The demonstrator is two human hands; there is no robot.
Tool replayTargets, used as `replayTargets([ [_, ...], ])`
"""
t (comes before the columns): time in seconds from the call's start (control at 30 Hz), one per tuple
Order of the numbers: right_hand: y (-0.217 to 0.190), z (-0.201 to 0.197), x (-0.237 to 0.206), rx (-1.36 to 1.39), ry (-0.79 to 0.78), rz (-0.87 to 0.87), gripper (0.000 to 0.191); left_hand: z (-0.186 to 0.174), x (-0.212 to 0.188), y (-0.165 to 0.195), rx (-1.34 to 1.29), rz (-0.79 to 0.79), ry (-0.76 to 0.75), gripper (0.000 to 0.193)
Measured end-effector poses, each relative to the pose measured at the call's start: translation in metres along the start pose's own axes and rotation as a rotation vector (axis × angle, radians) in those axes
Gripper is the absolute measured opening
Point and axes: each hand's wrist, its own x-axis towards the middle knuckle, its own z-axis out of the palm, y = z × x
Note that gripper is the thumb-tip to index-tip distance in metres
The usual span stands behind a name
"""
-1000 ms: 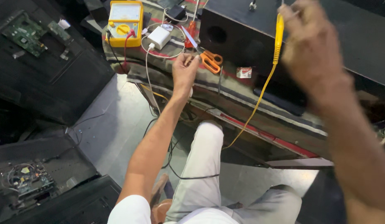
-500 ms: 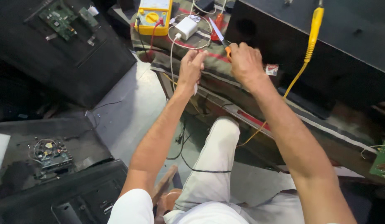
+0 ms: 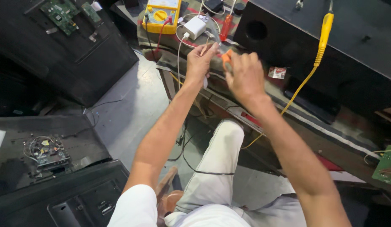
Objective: The person sits on a chair and solders wires onto a green circuit board using a soldering iron, feeding solder from a spool to the board's terminals. They reposition the board, trim a wire with scissors, and resume soldering connections on the board.
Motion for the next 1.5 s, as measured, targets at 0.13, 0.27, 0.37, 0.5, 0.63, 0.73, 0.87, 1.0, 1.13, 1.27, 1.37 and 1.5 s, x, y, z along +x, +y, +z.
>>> replayTargets([
  [0.13,-0.020,-0.008,-0.024,0.088,0.097,-0.048,0.056,0.001,-0.004,-0.002,-0.114,-0.010,-0.085,0.023],
  [0.27,-0.009,-0.018,-0.041,0.527,0.182,0.327,0.026,-0.002,-0.008,0.000,-0.260,-0.001,-0.199,0.015],
  [0.37,0.005,-0.029,-0.049,1.372,-0.031,0.628,0.026,-0.006,-0.019,0.002,-0.283,0.011,-0.282,0.015],
  [0.5,0.009,-0.035,-0.064,1.985,-0.204,0.689,0.037,-0.001,-0.029,0.006,-0.271,0.020,-0.353,0.015],
  [0.63,0.006,-0.027,-0.081,2.129,-0.289,0.647,0.051,0.002,-0.040,0.008,-0.230,-0.002,-0.392,0.014],
  [0.73,0.007,-0.018,-0.092,2.198,-0.381,0.608,0.060,0.007,-0.047,0.002,-0.172,-0.052,-0.411,0.015],
  [0.87,0.007,-0.009,-0.098,2.183,-0.363,0.714,0.061,0.011,-0.046,-0.010,-0.110,-0.127,-0.403,0.018],
  [1.0,-0.002,-0.006,-0.101,2.253,-0.376,0.637,0.058,0.007,-0.041,-0.025,-0.027,-0.125,-0.457,0.029],
  [1.13,-0.007,-0.010,-0.108,2.168,-0.340,0.628,0.060,-0.002,-0.033,-0.029,0.174,-0.004,-0.368,0.045],
  [1.27,-0.006,-0.016,-0.123,1.913,-0.293,0.647,0.060,-0.017,-0.027,-0.017,0.299,0.112,-0.397,0.051],
  [1.37,-0.007,-0.015,-0.137,1.802,-0.290,0.679,0.058,-0.025,-0.031,-0.004,0.440,-0.097,-0.306,0.040],
  [1.5,-0.011,-0.009,-0.152,1.646,-0.280,0.731,0.058,-0.027,-0.039,0.005,0.306,-0.180,-0.305,0.029],
])
